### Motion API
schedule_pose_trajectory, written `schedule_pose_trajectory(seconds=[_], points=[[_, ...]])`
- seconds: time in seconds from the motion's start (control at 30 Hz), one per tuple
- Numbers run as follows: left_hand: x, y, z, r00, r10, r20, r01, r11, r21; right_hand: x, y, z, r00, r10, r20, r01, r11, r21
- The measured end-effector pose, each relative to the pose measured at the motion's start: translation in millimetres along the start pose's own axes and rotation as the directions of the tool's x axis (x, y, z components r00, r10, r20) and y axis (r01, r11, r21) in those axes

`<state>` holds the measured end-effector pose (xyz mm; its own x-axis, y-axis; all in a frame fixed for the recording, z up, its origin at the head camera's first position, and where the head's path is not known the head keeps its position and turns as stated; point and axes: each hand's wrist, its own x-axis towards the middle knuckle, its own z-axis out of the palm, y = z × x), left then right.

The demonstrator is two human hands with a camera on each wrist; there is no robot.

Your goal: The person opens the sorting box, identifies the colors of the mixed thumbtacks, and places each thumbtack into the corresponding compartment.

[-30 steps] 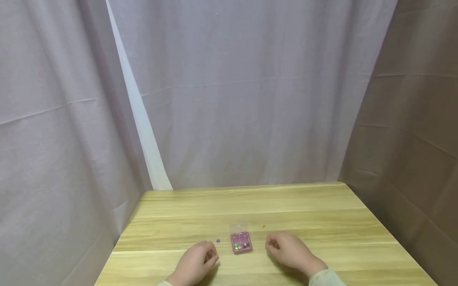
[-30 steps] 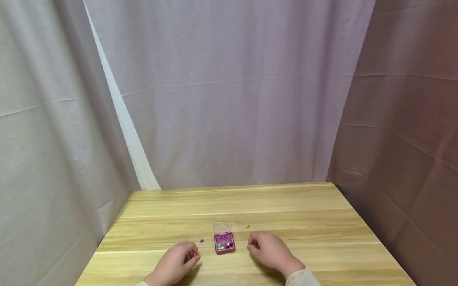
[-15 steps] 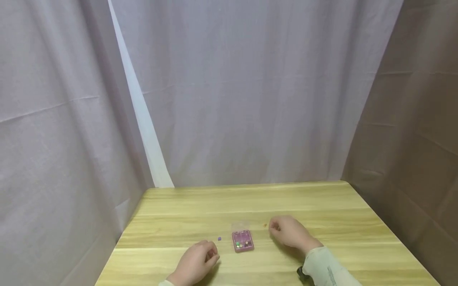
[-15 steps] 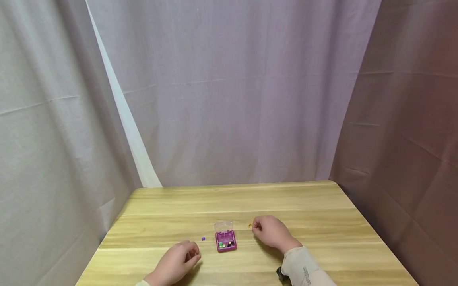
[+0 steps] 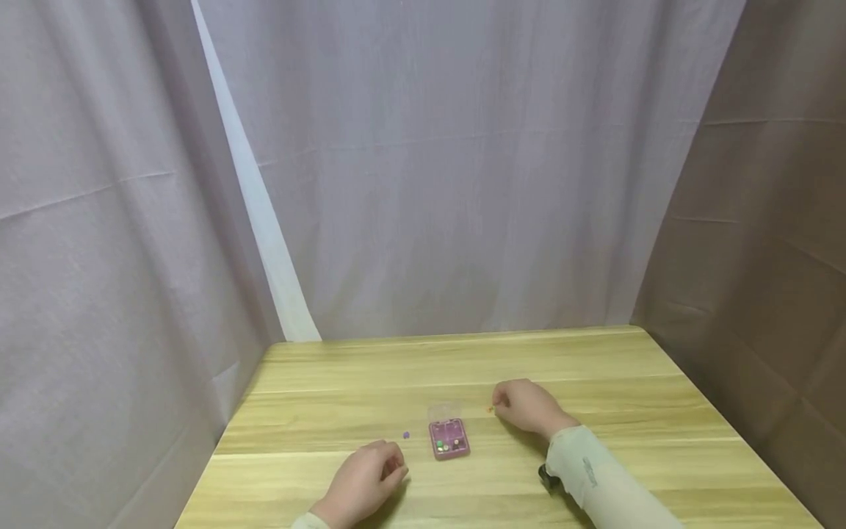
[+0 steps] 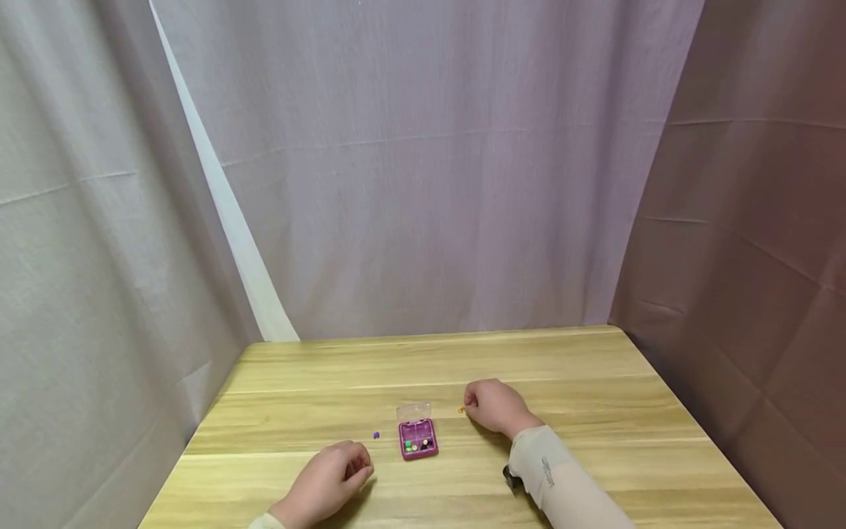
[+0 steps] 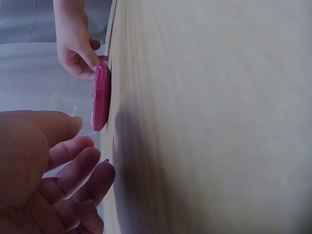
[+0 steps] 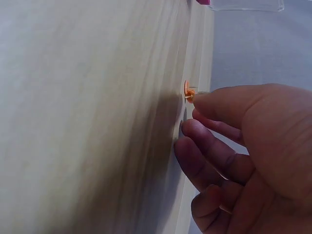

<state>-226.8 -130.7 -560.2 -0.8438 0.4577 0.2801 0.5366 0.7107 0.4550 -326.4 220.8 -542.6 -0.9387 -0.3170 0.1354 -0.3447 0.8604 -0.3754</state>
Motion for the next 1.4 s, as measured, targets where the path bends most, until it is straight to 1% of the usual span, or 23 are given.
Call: schedule_pose_trajectory(seconds=[0.2, 0.4, 0.7, 0.87, 1.0, 1.17, 1.27, 1.4], points=[[-0.3, 1.3, -0.3, 1.0, -0.019, 0.002, 0.019, 1.0, -0.004, 5.9, -6.8, -1.0, 0.999, -0.006, 0.041, 0.007, 1.0, -0.017], [1.0, 0.7, -0.3, 1.0, -0.031, -0.004, 0.031, 0.999, 0.014, 9.3, -9.2, 0.7, 0.999, -0.017, 0.049, 0.019, 0.998, -0.052], [2.8, 0.5, -0.8, 0.999, -0.035, 0.002, 0.035, 0.999, 0.019, 6.8, -5.2, 5.7, 0.999, -0.024, 0.034, 0.026, 0.998, -0.056], [0.7, 1.4, -0.1, 0.999, -0.037, -0.001, 0.037, 0.999, 0.01, 3.0, -6.3, 6.5, 1.0, -0.02, -0.004, 0.019, 0.999, -0.046], [0.2, 1.9, 0.1, 1.0, -0.025, 0.001, 0.025, 1.0, 0.001, -3.2, -15.0, 3.6, 0.998, -0.053, -0.036, 0.052, 0.999, -0.011], [-1.3, 3.1, -1.0, 0.999, -0.041, 0.03, 0.041, 0.999, -0.01, -12.1, -31.2, 3.8, 0.992, -0.118, -0.046, 0.119, 0.993, 0.025], [-1.5, 4.0, -1.8, 0.998, -0.044, 0.042, 0.045, 0.999, -0.014, -16.8, -42.9, 4.4, 0.989, -0.136, -0.054, 0.139, 0.989, 0.046], [-1.3, 4.8, -3.5, 0.998, -0.04, 0.04, 0.041, 0.999, -0.017, -19.0, -57.1, 7.8, 0.987, -0.149, -0.055, 0.153, 0.985, 0.077]])
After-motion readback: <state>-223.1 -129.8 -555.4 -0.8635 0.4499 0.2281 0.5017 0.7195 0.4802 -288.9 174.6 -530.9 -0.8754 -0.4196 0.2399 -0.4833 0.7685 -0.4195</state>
